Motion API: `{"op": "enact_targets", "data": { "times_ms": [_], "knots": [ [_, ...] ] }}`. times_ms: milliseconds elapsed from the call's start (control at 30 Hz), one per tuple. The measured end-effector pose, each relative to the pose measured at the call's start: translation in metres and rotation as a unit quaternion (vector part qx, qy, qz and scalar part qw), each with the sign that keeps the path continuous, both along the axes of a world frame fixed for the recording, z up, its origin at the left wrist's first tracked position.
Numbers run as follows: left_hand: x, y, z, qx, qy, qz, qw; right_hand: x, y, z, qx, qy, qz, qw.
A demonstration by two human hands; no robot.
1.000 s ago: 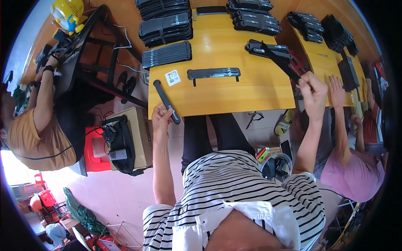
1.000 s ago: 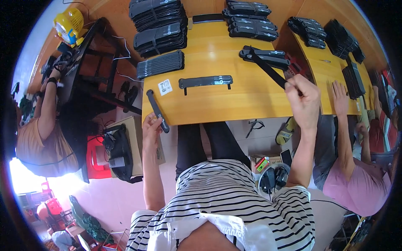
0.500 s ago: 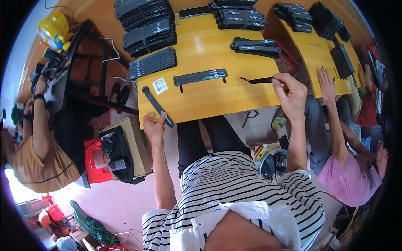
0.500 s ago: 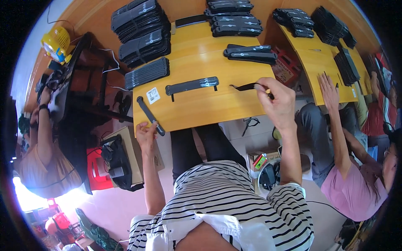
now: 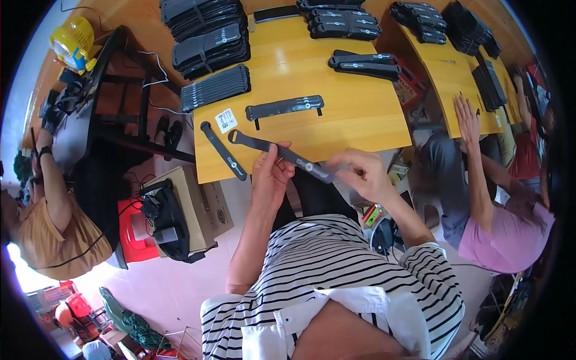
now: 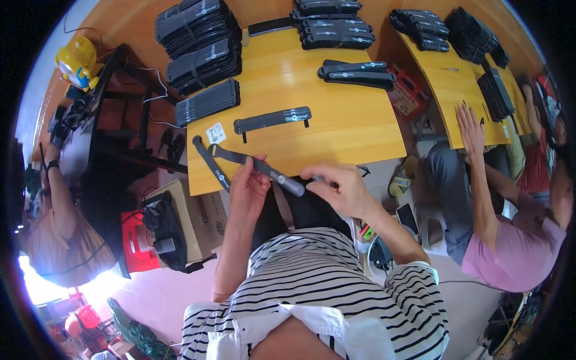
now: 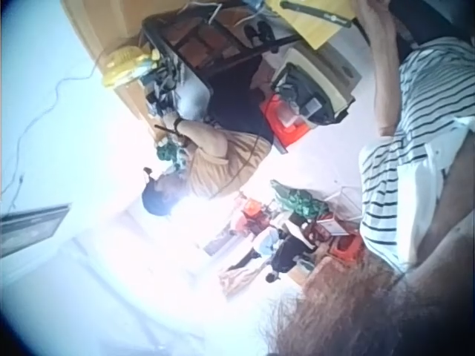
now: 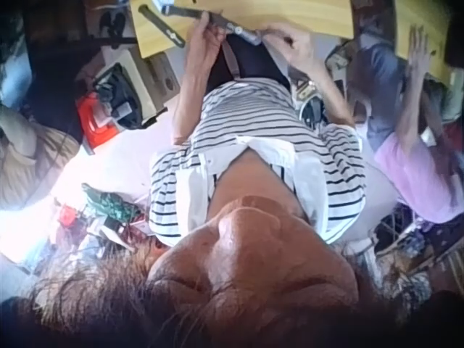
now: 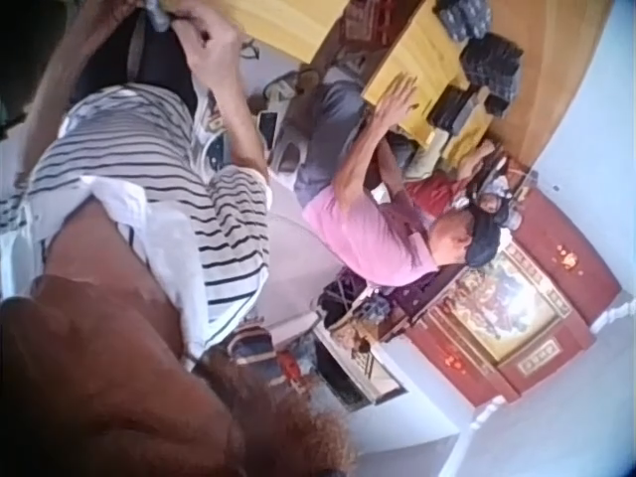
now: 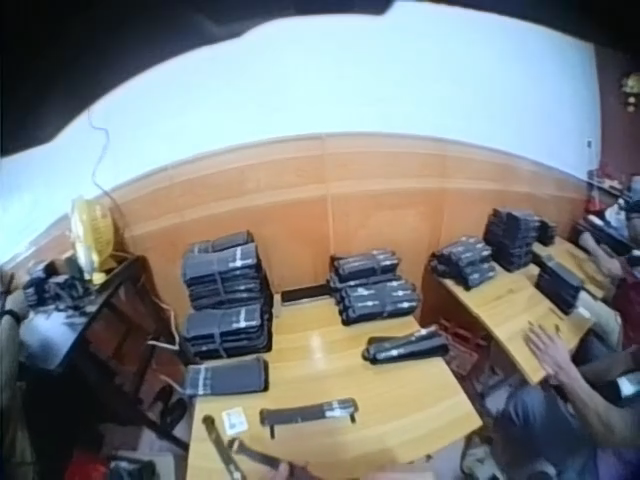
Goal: Assembling black straps and fasteners onto base plates using a small handheld tool.
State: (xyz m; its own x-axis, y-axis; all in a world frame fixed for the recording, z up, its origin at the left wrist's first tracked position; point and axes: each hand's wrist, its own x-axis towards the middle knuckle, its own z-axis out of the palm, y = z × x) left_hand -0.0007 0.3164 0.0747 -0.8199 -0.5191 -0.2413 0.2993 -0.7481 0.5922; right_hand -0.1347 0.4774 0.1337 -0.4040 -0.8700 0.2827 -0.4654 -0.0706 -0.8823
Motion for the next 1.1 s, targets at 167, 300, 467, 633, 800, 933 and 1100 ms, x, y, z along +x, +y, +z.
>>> {"op": "enact_targets", "data": {
  "times_ms": [167,300,467,633,800,933,1100],
  "knots": [
    [-0.007,0.011,0.004,-0.060,-0.038,0.065,0.995,0.011,-0.007,-0.023,0.118,-0.188,-0.089,0.971],
    [-0.001,0.008,0.001,-0.031,-0.056,0.101,0.993,0.007,-0.005,-0.032,0.135,-0.294,-0.119,0.939],
    [0.014,-0.032,-0.013,-0.031,-0.071,0.138,0.987,-0.019,-0.009,-0.045,0.142,-0.352,-0.113,0.918],
    [0.006,-0.071,-0.022,-0.118,-0.159,0.139,0.970,-0.043,-0.037,-0.050,0.119,-0.292,-0.178,0.932],
    [-0.020,-0.106,-0.036,-0.259,-0.235,0.098,0.932,-0.081,-0.073,-0.087,0.096,-0.276,-0.209,0.933],
    [-0.034,-0.121,-0.055,-0.306,-0.278,0.092,0.906,-0.101,-0.088,-0.107,0.120,-0.297,-0.213,0.923],
    [-0.041,-0.122,-0.065,-0.393,-0.326,0.101,0.854,-0.110,-0.093,-0.133,0.111,-0.232,-0.242,0.936]
  ]
}}
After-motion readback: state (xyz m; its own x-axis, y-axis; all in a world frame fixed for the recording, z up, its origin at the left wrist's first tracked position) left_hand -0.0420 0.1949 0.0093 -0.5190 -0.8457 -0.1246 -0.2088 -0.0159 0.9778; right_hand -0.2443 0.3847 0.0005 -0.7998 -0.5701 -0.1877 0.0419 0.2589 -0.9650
